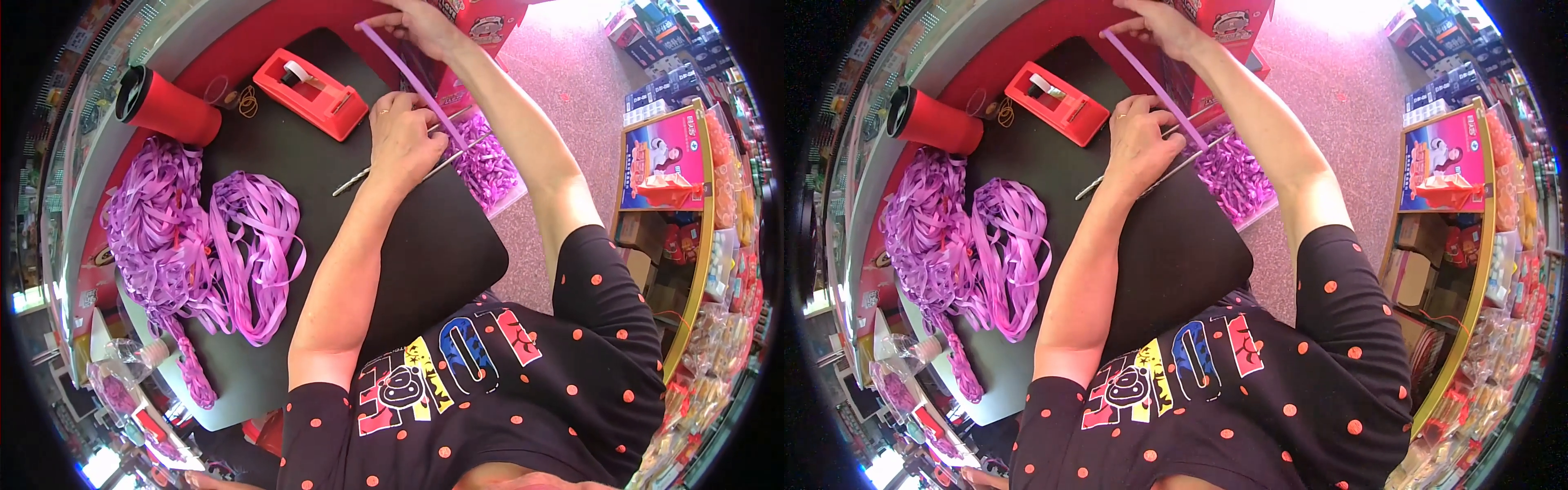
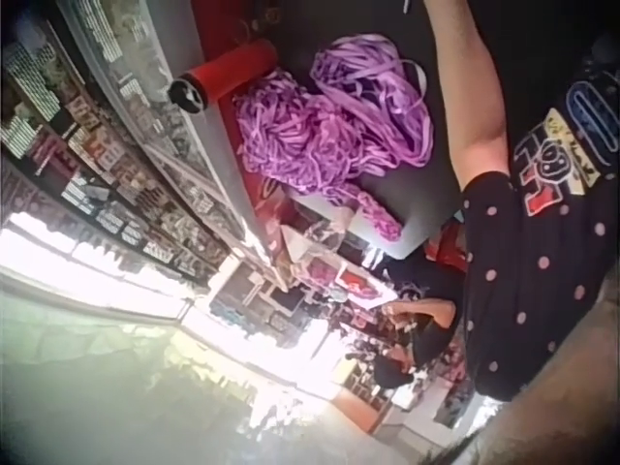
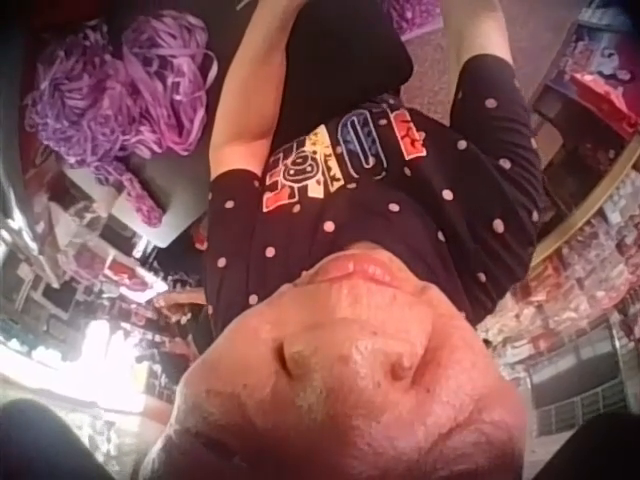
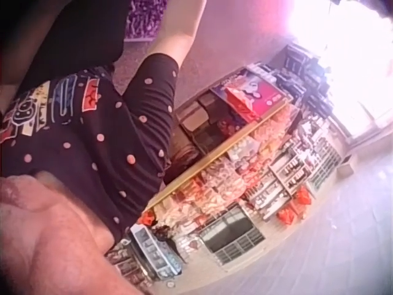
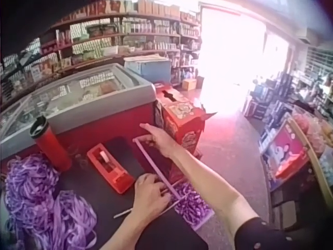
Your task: Wrapping purple ribbon around parallel metal rods to create bows.
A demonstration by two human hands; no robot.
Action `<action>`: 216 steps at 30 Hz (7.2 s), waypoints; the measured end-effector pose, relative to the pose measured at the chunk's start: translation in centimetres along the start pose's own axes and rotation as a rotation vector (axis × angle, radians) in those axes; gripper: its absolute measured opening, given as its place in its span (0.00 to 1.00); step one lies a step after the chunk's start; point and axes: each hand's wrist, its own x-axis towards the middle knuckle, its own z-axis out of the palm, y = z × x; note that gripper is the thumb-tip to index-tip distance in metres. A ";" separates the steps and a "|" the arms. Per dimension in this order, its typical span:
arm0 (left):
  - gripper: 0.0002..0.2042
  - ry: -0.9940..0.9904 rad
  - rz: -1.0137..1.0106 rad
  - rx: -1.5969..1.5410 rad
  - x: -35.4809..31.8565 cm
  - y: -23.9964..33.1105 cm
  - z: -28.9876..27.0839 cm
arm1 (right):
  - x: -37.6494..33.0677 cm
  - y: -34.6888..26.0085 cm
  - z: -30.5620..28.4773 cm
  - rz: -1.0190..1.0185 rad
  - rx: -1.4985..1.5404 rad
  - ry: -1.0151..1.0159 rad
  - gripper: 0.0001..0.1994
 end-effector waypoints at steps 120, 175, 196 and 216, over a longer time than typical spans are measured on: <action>0.12 0.068 0.021 0.067 -0.2 0.8 0.6 | -24.4 3.3 1.4 -0.130 -0.321 0.455 0.11; 0.38 -0.161 -0.823 -2.270 -6.1 9.4 4.4 | -5.0 -3.3 9.4 0.368 -0.478 -0.022 0.08; 0.43 -0.160 -0.801 -2.222 -6.2 9.6 4.1 | -8.3 -4.2 8.0 0.386 -0.256 -0.086 0.08; 0.41 -0.204 -0.662 -2.305 -6.4 9.2 3.8 | -10.1 -1.3 9.0 0.060 -0.797 0.068 0.10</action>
